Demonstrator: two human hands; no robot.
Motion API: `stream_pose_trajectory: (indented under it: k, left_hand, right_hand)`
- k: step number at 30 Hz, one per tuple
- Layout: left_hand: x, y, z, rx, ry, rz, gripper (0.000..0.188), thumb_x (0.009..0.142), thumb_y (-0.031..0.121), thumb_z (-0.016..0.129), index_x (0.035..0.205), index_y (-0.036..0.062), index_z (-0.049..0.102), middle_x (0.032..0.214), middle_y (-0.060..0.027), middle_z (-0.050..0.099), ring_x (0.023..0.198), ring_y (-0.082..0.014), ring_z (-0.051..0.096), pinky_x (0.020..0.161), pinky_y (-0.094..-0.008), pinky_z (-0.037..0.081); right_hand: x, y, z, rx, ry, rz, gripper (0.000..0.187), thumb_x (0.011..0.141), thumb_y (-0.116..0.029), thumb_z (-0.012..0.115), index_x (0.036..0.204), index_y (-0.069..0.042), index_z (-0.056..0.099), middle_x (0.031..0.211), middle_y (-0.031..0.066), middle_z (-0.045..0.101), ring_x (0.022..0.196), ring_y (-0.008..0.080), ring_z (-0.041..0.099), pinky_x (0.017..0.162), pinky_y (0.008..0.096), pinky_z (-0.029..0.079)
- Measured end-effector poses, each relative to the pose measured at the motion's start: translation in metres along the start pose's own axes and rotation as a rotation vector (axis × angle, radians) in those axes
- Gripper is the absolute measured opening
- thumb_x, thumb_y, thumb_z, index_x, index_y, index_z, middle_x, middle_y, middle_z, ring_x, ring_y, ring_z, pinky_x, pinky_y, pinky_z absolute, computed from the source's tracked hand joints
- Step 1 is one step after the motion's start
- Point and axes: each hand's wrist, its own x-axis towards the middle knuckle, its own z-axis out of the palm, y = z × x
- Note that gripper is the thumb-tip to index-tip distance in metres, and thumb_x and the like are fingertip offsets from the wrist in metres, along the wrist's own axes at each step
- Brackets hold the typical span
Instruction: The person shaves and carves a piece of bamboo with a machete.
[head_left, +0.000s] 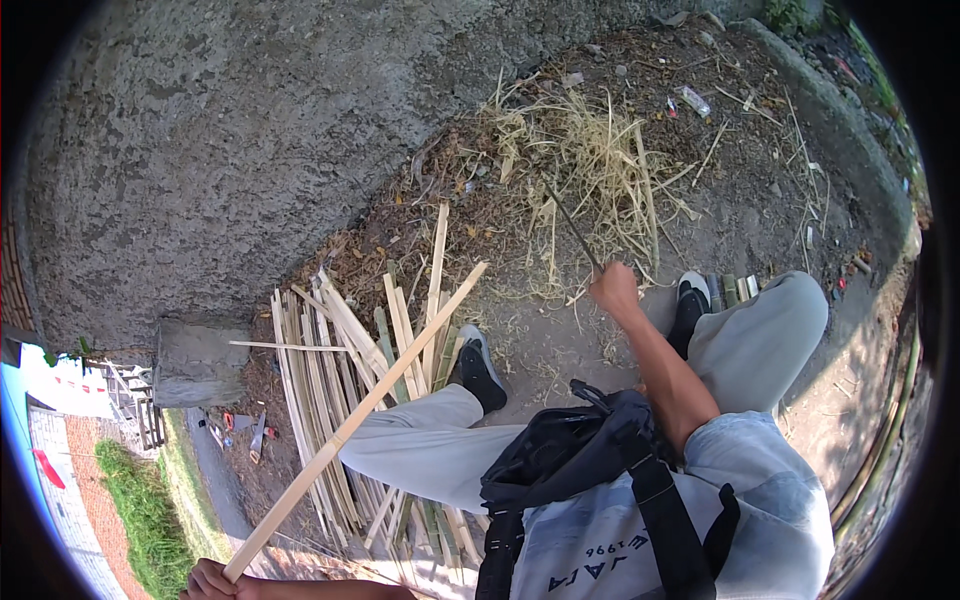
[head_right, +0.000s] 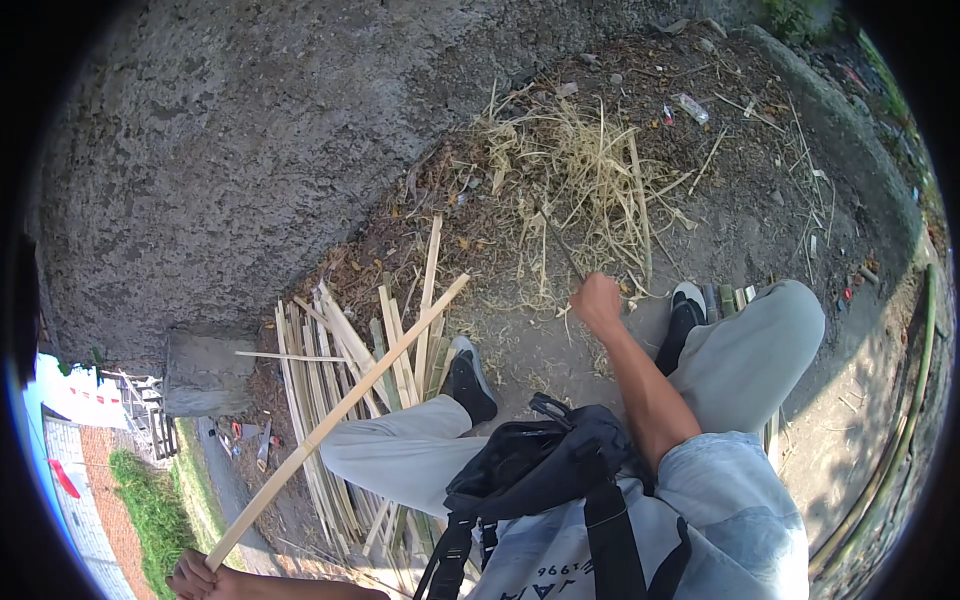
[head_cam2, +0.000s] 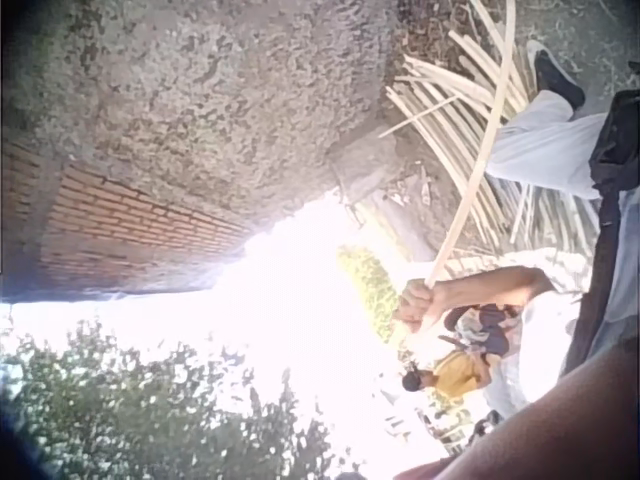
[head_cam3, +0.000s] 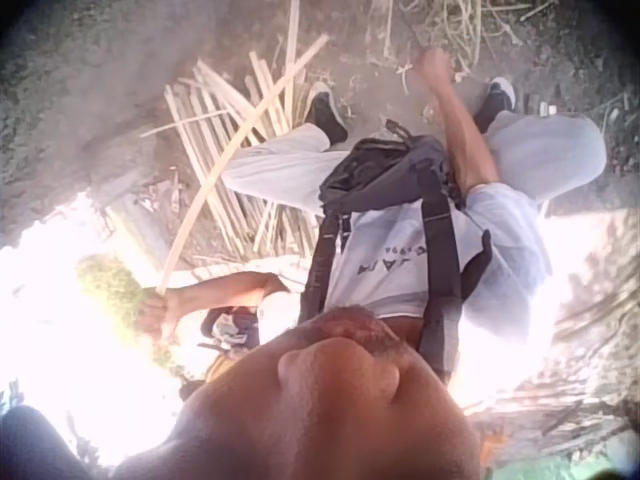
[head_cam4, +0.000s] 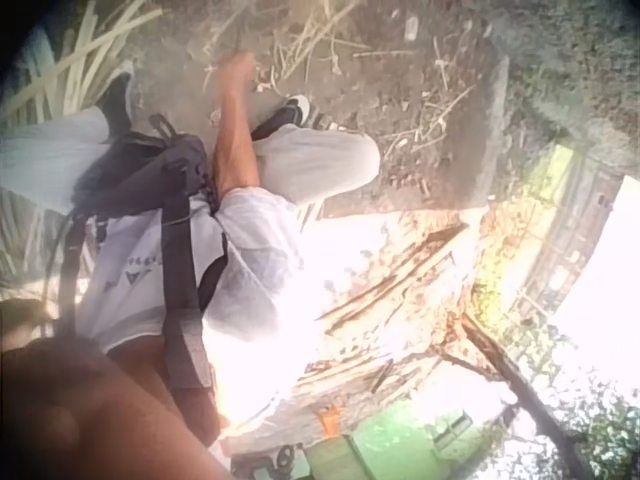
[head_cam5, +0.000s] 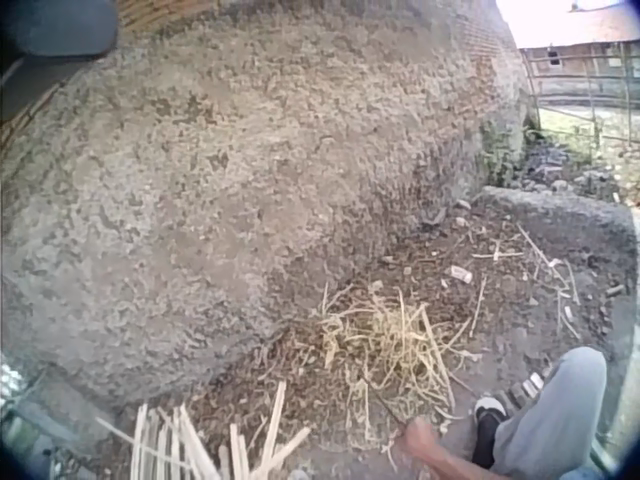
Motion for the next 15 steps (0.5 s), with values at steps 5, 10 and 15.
stream_pose_trajectory:
  k: [5, 10, 15]
  left_hand:
    - [0.016, -0.075, 0.038, -0.197, 0.002, -0.101, 0.02, 0.086, 0.011, 0.049, 0.071, 0.013, 0.035, 0.045, 0.0032, 0.03, 0.029, -0.002, 0.023, 0.027, -0.0171, 0.022]
    - [0.013, -0.188, 0.08, -0.271, -0.137, -0.336, 0.021, 0.09, 0.019, 0.051, 0.081, 0.0143, 0.033, 0.046, 0.0021, 0.031, 0.031, -0.0052, 0.023, 0.029, -0.0206, 0.025]
    - [0.023, -0.26, 0.105, -0.43, -0.215, -0.552, 0.024, 0.087, 0.019, 0.054, 0.09, 0.0135, 0.031, 0.051, -0.0015, 0.033, 0.034, -0.0066, 0.019, 0.033, -0.0225, 0.022]
  right_hand:
    - [-0.01, -0.023, -0.033, -0.033, -0.081, -0.049, 0.036, 0.073, -0.028, 0.078, 0.079, 0.005, 0.064, 0.077, 0.0264, 0.065, 0.077, 0.0415, 0.065, 0.069, 0.0462, 0.05]
    - [-0.034, -0.023, -0.033, 0.012, -0.041, -0.163, 0.028, 0.073, -0.019, 0.075, 0.083, 0.006, 0.065, 0.079, 0.028, 0.065, 0.08, 0.0443, 0.065, 0.073, 0.0464, 0.051]
    - [-0.064, -0.008, -0.026, 0.052, -0.151, -0.073, 0.031, 0.07, -0.022, 0.076, 0.083, 0.004, 0.066, 0.08, 0.0254, 0.067, 0.079, 0.0415, 0.066, 0.073, 0.0459, 0.051]
